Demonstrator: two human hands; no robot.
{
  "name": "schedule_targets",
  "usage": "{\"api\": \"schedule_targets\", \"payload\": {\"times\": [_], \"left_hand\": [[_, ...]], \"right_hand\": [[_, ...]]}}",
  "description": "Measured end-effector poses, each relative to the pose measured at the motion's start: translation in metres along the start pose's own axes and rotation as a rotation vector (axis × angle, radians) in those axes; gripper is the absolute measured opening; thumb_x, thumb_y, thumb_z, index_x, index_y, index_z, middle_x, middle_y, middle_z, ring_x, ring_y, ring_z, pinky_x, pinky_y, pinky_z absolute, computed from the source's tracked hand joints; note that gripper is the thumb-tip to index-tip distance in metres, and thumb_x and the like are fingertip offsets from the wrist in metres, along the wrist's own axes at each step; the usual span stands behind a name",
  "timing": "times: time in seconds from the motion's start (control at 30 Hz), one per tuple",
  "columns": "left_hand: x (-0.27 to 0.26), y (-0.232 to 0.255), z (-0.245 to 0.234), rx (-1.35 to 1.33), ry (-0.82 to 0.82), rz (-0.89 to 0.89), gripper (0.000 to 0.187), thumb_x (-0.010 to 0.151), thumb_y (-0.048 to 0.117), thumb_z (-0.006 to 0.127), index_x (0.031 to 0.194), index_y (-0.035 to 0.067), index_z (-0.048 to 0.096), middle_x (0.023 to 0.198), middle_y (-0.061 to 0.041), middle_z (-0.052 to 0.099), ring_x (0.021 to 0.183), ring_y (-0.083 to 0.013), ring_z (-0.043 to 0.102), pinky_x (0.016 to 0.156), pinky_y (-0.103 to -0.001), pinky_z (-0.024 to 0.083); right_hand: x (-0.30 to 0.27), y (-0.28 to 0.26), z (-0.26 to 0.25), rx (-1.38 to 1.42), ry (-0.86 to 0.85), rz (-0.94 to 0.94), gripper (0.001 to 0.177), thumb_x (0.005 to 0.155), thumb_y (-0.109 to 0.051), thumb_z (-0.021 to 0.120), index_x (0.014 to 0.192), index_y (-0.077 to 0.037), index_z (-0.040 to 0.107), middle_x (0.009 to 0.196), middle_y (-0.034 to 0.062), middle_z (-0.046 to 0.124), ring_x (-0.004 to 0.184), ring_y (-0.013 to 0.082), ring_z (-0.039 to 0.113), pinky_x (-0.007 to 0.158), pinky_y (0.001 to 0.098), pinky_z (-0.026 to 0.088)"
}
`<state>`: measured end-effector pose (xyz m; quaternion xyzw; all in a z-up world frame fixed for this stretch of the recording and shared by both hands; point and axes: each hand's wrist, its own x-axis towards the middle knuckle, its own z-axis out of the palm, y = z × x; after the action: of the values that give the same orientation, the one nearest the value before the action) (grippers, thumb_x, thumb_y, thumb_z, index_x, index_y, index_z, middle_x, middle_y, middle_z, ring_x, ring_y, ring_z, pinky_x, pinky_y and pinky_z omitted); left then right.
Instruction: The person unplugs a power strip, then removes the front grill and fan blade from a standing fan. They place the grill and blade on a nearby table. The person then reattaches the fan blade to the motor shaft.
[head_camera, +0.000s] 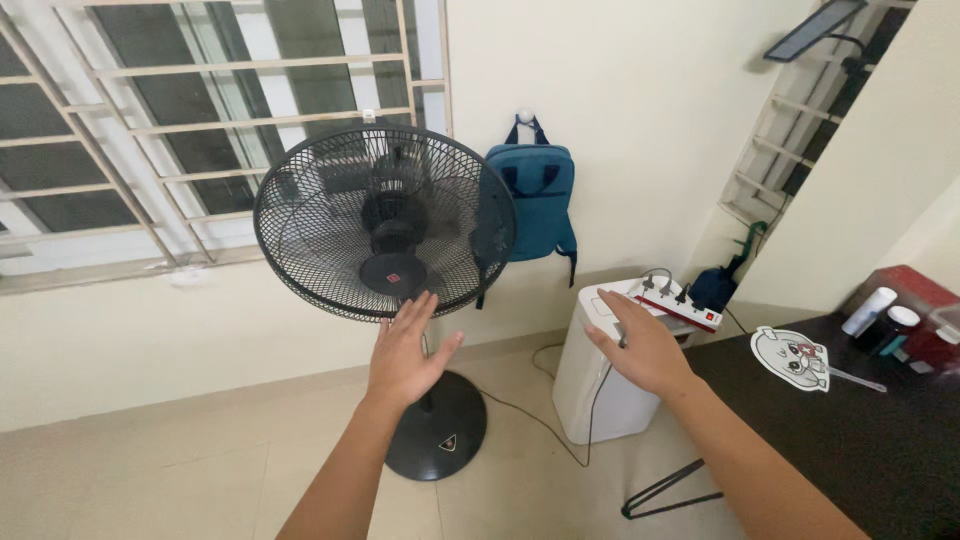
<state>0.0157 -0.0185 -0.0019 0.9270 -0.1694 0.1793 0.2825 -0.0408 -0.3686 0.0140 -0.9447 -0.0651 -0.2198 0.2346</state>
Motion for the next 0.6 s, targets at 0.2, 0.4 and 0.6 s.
{"api": "schedule_targets", "payload": {"times": [0.2,0.4,0.6], "left_hand": [[0.011,0.003,0.012,-0.035,-0.057,0.059,0.081,0.089,0.059,0.061,0.152,0.011,0.045,0.160,-0.009,0.040,0.151,-0.0280,0.031,0.122,-0.053,0.019],[0.022,0.008,0.025,-0.087,-0.075,0.159,0.082,0.089,0.061,0.060,0.151,0.009,0.046,0.160,-0.010,0.041,0.151,-0.0291,0.031,0.121,-0.054,0.018],[0.037,0.018,0.043,-0.104,-0.105,0.196,0.082,0.089,0.063,0.061,0.150,0.009,0.046,0.160,-0.010,0.041,0.151,-0.0278,0.032,0.122,-0.054,0.018]], "right_hand": [[-0.010,0.000,-0.002,-0.051,0.000,0.106,0.069,0.092,-0.050,0.061,0.148,-0.011,0.049,0.150,0.0179,0.051,0.139,0.0331,0.047,0.113,0.0421,0.037],[-0.020,0.000,-0.008,-0.079,0.002,0.150,0.069,0.093,-0.048,0.061,0.149,-0.010,0.048,0.150,0.0173,0.052,0.139,0.0330,0.047,0.113,0.0410,0.037],[-0.026,0.014,-0.017,-0.089,0.062,0.180,0.071,0.090,-0.047,0.065,0.148,-0.009,0.049,0.150,0.0167,0.053,0.138,0.0327,0.049,0.111,0.0401,0.039]]}}
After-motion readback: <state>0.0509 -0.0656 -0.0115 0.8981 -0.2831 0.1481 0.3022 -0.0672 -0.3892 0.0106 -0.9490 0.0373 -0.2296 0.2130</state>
